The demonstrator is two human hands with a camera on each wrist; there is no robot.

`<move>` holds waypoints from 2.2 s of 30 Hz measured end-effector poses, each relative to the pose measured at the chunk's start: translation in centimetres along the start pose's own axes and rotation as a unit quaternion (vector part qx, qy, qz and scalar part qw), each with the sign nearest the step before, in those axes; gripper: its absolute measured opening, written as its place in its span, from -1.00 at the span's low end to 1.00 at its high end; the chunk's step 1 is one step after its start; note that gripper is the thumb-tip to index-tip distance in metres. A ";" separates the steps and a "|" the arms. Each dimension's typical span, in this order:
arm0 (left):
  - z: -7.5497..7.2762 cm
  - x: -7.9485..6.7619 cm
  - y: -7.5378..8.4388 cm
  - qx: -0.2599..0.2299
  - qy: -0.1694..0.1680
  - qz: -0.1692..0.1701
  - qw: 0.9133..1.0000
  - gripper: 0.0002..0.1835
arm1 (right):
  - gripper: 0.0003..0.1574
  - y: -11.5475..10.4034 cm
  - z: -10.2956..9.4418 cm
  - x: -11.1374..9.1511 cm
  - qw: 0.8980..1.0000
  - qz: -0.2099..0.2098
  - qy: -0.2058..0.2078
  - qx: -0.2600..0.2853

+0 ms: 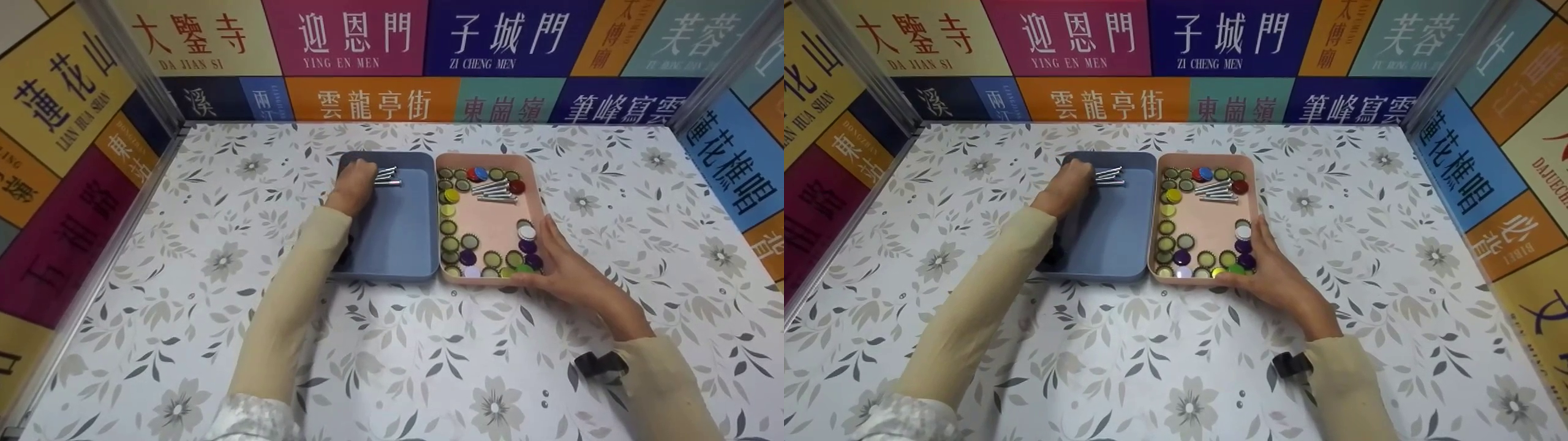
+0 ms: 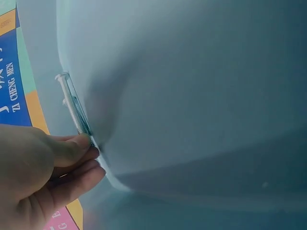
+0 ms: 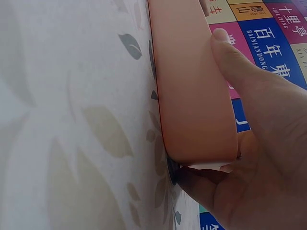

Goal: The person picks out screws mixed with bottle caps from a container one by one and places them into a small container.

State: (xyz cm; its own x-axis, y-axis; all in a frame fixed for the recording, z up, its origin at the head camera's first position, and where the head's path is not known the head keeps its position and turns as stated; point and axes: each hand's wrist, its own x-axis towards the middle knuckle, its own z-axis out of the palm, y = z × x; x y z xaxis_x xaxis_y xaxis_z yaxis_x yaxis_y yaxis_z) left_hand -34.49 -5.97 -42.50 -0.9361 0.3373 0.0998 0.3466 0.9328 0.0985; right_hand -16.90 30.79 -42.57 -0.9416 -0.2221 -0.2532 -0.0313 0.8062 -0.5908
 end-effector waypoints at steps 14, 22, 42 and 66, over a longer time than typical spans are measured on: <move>0.0 -0.2 0.0 -0.015 0.003 -0.008 1.000 -0.81 | 0.58 0.0 0.1 -0.1 1.000 0.000 -0.001 -0.004; -0.1 -0.5 -0.1 -0.049 0.004 -0.018 0.999 -0.79 | 0.59 0.0 0.1 -0.1 1.000 0.003 0.000 0.000; -0.4 -1.4 1.2 -0.106 0.027 -0.116 0.987 -0.74 | 0.60 0.0 0.1 0.0 1.000 0.002 -0.001 -0.003; -3.4 -2.0 5.3 -0.243 -0.010 -0.098 0.965 -0.77 | 0.59 -0.1 0.1 -0.1 1.000 0.002 -0.002 0.000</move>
State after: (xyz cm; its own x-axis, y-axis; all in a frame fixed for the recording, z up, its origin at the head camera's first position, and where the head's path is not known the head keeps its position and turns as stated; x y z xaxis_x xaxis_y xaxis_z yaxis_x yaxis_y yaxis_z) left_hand -30.52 -2.10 -38.85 -0.9859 0.1668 0.0130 0.1446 0.8105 0.5676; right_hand -16.78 30.69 -42.59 -0.9404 -0.2202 -0.2591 -0.0264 0.8070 -0.5900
